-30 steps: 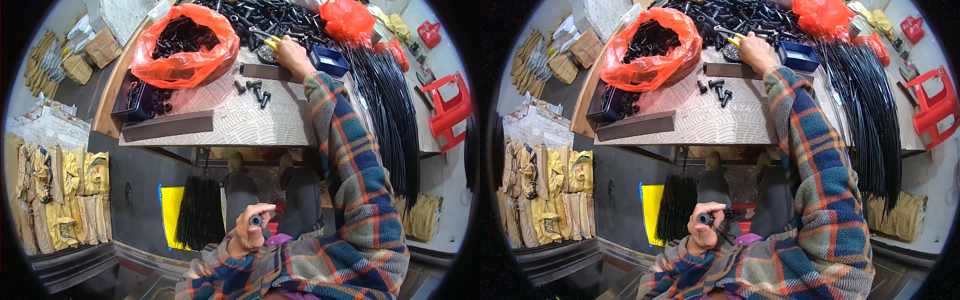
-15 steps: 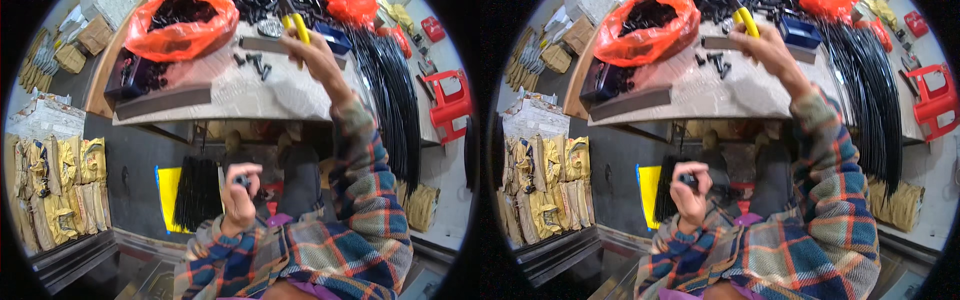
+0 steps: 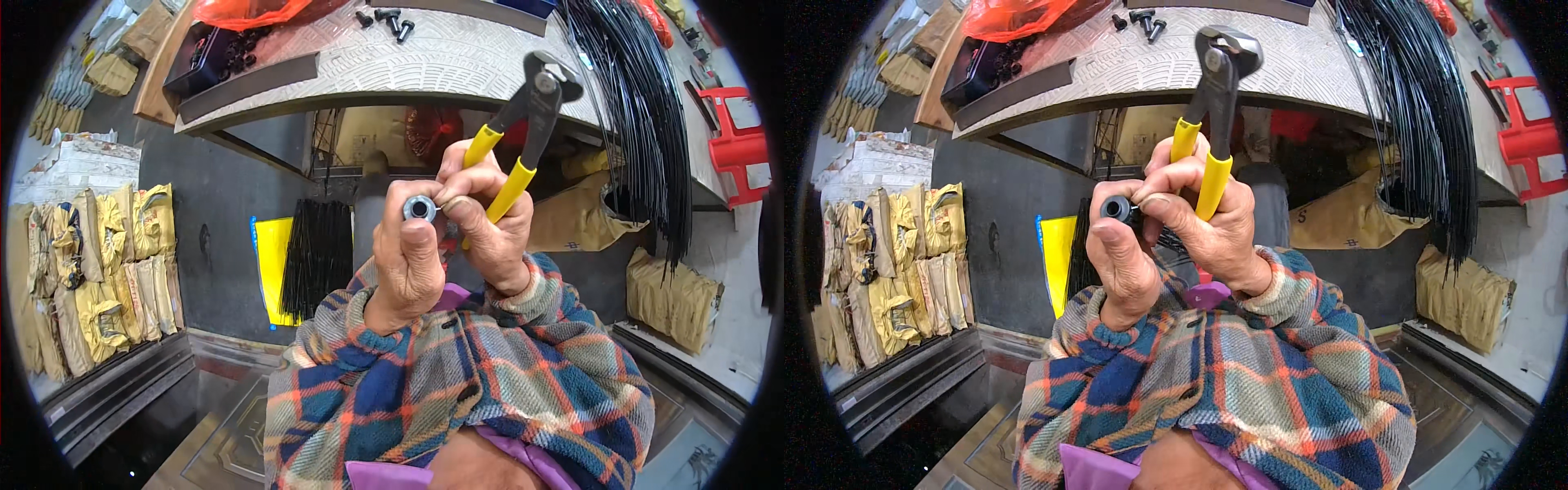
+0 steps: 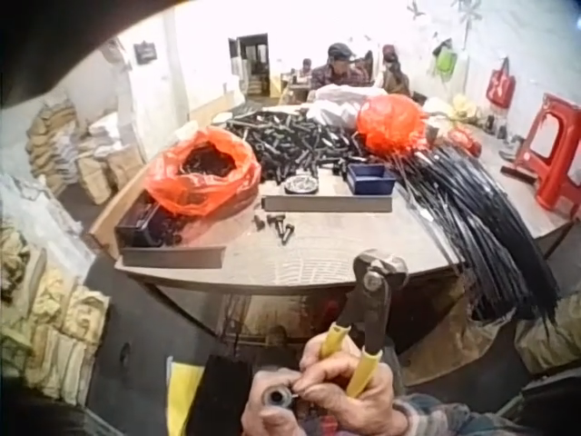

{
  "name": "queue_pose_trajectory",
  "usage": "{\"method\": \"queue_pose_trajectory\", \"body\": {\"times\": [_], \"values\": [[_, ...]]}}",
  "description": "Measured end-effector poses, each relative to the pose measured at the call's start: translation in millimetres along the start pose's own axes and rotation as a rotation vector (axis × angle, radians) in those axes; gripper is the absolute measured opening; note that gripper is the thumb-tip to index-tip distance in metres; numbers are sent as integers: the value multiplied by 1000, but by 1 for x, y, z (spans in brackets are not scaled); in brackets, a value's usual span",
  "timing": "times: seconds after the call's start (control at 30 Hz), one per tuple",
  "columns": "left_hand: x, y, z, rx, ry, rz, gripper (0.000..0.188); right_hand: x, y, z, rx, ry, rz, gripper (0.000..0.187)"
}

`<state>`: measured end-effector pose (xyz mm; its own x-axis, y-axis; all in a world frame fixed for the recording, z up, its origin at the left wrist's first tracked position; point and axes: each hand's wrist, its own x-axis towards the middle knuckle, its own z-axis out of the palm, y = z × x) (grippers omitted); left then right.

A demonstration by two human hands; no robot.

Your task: Assembling electrical cable harnesses by inserting wires into plastic connectors and using crimping tools.

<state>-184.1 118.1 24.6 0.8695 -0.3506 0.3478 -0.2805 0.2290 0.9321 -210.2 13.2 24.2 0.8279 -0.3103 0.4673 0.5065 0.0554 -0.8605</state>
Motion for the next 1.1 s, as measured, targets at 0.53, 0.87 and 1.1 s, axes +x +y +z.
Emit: {"method": "queue_pose_trajectory", "body": {"times": [0.53,0.87,1.1], "values": [[-45,-28,-21,568,-30,446,38,-4,-47,-14,-879,-27,-472,16],[-26,1,-1,-185,-2,-181,60,-15,-20,-20,-403,49,-576,20],[-29,22,26,-85,71,-146,64,-16,-19,-21,-383,20,-479,23]]}}
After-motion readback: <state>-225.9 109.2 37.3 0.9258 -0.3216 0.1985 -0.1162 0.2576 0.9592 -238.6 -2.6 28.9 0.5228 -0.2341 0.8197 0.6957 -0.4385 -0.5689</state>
